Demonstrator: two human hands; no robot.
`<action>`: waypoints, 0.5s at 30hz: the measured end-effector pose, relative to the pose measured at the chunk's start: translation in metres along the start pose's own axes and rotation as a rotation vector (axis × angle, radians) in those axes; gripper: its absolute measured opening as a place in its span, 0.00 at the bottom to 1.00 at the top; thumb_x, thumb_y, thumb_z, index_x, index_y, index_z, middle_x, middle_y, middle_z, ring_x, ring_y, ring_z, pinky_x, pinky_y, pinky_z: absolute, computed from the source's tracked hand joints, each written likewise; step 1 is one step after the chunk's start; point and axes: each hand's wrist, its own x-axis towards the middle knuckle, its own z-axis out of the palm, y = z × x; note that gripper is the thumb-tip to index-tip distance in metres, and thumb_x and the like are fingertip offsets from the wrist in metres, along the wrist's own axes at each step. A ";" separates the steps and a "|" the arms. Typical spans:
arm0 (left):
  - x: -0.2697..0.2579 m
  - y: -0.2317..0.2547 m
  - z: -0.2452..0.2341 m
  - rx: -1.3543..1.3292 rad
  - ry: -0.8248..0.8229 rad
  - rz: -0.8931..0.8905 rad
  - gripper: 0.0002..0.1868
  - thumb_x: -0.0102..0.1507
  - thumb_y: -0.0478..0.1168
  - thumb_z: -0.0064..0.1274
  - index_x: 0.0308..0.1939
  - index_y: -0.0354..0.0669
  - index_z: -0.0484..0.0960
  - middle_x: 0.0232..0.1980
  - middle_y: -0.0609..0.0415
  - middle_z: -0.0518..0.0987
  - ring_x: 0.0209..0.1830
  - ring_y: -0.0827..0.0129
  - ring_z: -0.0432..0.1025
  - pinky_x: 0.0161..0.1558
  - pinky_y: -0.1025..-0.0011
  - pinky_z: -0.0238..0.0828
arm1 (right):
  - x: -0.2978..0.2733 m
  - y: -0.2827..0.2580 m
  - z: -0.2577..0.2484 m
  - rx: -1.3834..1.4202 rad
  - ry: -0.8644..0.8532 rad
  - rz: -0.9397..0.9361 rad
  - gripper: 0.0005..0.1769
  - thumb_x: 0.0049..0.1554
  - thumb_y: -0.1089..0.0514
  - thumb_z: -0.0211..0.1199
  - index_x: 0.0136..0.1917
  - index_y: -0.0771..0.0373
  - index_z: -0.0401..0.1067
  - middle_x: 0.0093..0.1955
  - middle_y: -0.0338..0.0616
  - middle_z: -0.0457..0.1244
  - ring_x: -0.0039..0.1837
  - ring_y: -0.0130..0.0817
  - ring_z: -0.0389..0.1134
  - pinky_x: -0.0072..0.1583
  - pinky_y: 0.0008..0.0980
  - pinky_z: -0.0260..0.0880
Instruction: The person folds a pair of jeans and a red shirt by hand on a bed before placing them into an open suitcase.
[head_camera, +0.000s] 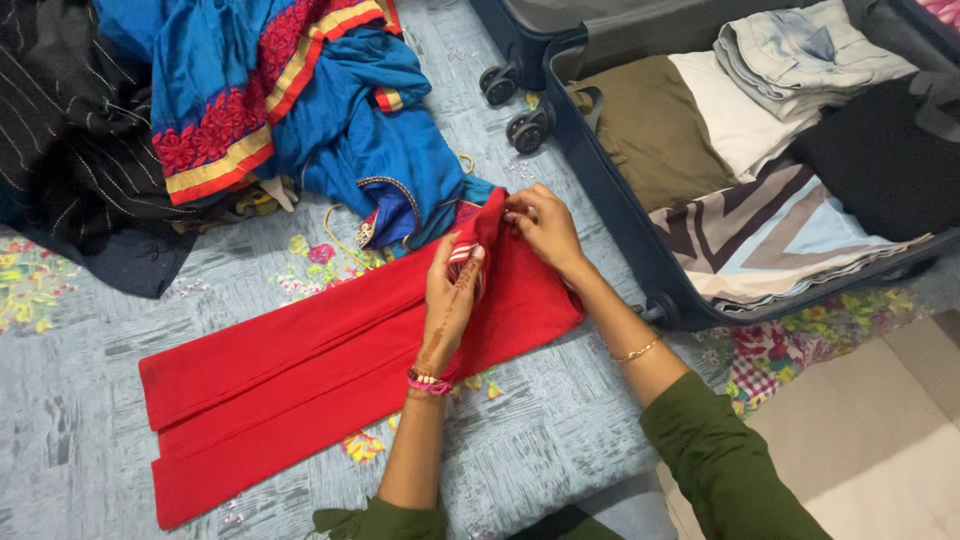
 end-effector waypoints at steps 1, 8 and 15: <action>-0.001 -0.001 0.001 -0.014 -0.015 -0.023 0.17 0.72 0.45 0.56 0.58 0.37 0.76 0.38 0.63 0.71 0.34 0.80 0.61 0.33 0.78 0.58 | 0.001 0.003 0.002 -0.046 0.010 -0.039 0.13 0.55 0.72 0.59 0.53 0.66 0.75 0.51 0.48 0.64 0.51 0.36 0.73 0.52 0.32 0.76; -0.006 0.005 0.011 0.225 -0.134 0.093 0.20 0.71 0.46 0.54 0.63 0.40 0.75 0.40 0.65 0.75 0.34 0.85 0.65 0.34 0.83 0.65 | -0.014 -0.018 -0.003 -0.303 0.015 0.016 0.25 0.50 0.71 0.66 0.61 0.65 0.70 0.54 0.52 0.64 0.46 0.43 0.70 0.51 0.35 0.72; -0.001 0.004 0.001 -0.063 -0.006 -0.072 0.22 0.70 0.47 0.54 0.64 0.39 0.76 0.40 0.61 0.73 0.35 0.79 0.63 0.35 0.78 0.61 | -0.088 -0.069 -0.012 -0.531 -0.102 -0.055 0.24 0.51 0.67 0.62 0.62 0.65 0.71 0.61 0.54 0.65 0.60 0.55 0.68 0.59 0.46 0.69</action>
